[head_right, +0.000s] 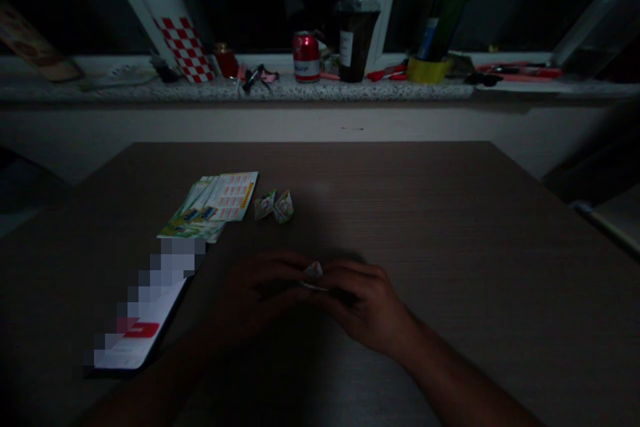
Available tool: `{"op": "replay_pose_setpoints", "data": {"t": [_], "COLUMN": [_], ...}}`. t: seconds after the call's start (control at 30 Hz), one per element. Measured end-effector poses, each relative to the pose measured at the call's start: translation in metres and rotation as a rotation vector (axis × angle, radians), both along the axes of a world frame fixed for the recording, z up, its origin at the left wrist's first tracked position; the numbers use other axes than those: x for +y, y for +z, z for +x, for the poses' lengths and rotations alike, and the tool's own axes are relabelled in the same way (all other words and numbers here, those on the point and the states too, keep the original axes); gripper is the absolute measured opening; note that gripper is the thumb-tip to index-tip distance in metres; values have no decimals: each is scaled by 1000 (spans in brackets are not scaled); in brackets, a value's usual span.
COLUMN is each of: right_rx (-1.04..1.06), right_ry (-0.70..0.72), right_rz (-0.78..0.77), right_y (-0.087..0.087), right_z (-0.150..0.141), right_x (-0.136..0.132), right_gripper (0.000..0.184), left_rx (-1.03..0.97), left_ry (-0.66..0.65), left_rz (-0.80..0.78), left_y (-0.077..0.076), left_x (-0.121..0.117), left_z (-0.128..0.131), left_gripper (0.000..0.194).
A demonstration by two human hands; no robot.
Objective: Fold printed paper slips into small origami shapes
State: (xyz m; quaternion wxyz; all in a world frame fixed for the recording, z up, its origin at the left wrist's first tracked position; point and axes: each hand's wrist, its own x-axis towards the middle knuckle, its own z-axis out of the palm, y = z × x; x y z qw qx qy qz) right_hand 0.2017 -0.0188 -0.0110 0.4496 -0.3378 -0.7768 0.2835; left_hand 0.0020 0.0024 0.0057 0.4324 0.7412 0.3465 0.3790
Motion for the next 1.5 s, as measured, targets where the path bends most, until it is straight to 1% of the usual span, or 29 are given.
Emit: {"op": "replay_pose_setpoints", "data": {"t": [0.13,0.2,0.27,0.33,0.4,0.47,0.53,0.6,0.67,0.8,0.83,0.93,1.03,1.1,1.17,1.23,1.33,1.5], "right_rx": [59,75,86,95,110,127,143,155,160,140,138,138,139,136,113,57,12,108], "right_ry": [-117,-200,-269,-293,-274,-251,-230,-222,-217,-171,-162,-142,-97,-75,-67,-53,-35,-14], "right_rz": [22,-7,-46,-84,-123,-163,-198,-231,-268,-343,-359,-399,-422,-444,-470,-497,-495,-526], "right_y": [-4,-6,-9,-11,-12,-10,-8,-5,-4,-5,-6,-6,-6,-7,-8,-8,-6,-3], "right_z": [-5,-6,-7,-7,-7,-7,-8,-9,-11,-12,-12,-9,-7,-6,-7,-7,-7,-8], "right_x": [-2,-3,-5,-6,-6,-5,-4,-4,-3,-2,-1,-1,-1,-1,-1,-1,-2,-6], "right_gripper": [15,15,17,18,20,22,23,22,20,8,9,13,12,13,17,25,33,39], "left_rx": [-103,-126,-134,-155,-205,-228,-186,-156,-196,-297,-301,-271,-156,-69,-18,-28,-73,-167], "left_ry": [152,217,269,304,292,233,168,134,149,204,201,176,142,146,172,187,177,144], "left_rz": [-107,-177,-253,-334,-407,-464,-490,-501,-527,-591,-601,-602,-542,-489,-471,-487,-510,-537], "left_y": [-2,-3,-5,-8,-10,-9,-7,-3,-2,-5,-5,-4,0,2,1,-1,-4,-4], "left_x": [-6,-9,-11,-11,-10,-9,-6,-4,-3,-2,-2,-3,-3,-2,0,0,-1,-4], "left_z": [7,10,13,15,15,13,12,11,11,12,12,11,9,8,8,8,9,12], "left_gripper": [8,6,7,12,20,26,25,18,14,13,13,15,14,16,18,18,19,18]}}
